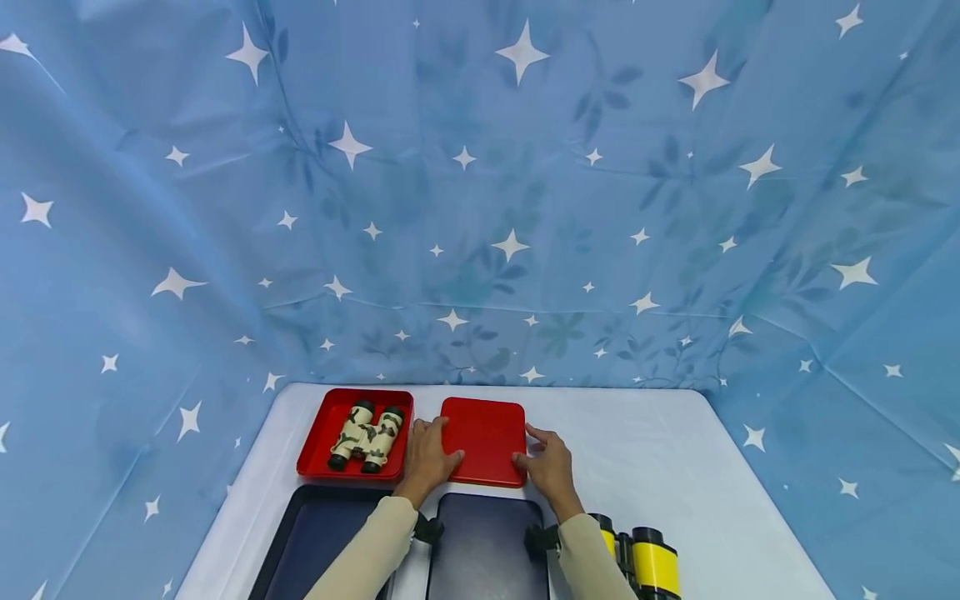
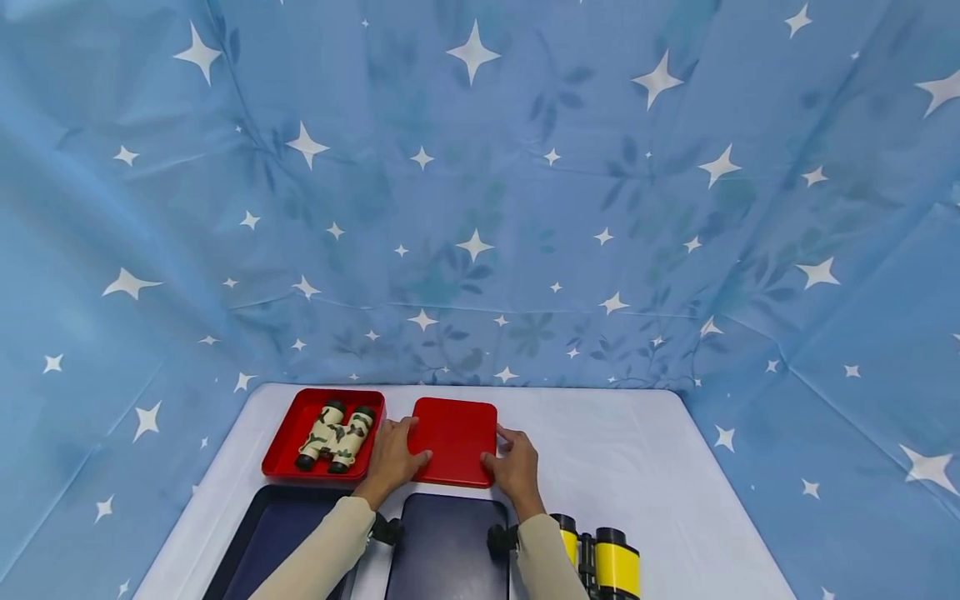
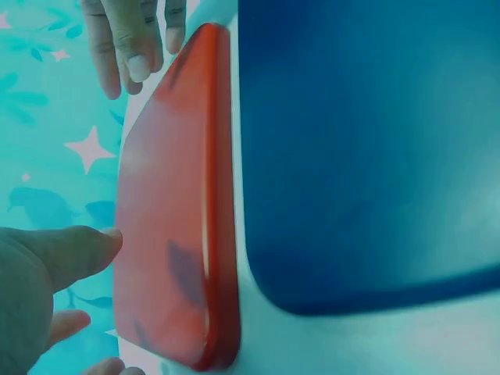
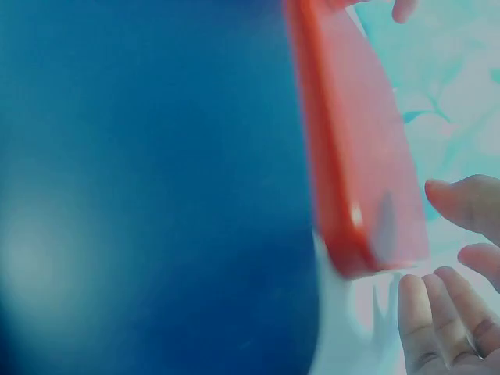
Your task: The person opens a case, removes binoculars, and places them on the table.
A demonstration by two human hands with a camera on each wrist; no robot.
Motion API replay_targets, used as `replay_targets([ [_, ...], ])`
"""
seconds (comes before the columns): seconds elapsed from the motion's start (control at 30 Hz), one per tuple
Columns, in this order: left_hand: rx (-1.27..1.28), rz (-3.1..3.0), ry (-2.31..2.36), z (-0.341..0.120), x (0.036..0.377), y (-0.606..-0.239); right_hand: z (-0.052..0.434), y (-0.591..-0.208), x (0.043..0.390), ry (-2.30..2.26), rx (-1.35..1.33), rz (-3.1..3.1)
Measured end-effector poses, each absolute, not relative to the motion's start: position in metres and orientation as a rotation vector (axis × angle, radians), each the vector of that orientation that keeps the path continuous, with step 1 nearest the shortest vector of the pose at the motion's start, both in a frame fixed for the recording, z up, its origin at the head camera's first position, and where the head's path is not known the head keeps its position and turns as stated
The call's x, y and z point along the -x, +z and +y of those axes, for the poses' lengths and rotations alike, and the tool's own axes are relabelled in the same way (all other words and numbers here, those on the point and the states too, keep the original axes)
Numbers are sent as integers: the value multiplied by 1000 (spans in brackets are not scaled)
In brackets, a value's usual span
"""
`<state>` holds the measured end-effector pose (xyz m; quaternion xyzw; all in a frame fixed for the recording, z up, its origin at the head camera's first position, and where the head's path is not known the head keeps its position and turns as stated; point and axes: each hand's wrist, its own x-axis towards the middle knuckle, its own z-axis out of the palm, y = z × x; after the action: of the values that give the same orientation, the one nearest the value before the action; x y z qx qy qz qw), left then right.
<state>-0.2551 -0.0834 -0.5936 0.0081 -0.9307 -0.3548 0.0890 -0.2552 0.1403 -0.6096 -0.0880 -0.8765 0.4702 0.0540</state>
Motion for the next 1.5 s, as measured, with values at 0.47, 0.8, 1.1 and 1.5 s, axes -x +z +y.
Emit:
replay_targets([
  [0.47,67,-2688,-1092,-115,254,-563,108,-571,271,1604,8,-2571],
  [0.8,34,-2719,-1031,-145,257,-554,76,-552,277,1643,-138,-2537],
  [1.1,38,-2732,-1038,-176,256,-547,51,-543,280,1658,-265,-2540],
  [1.5,34,-2750,-1032,-219,252,-546,24,-538,280,1760,-405,-2561],
])
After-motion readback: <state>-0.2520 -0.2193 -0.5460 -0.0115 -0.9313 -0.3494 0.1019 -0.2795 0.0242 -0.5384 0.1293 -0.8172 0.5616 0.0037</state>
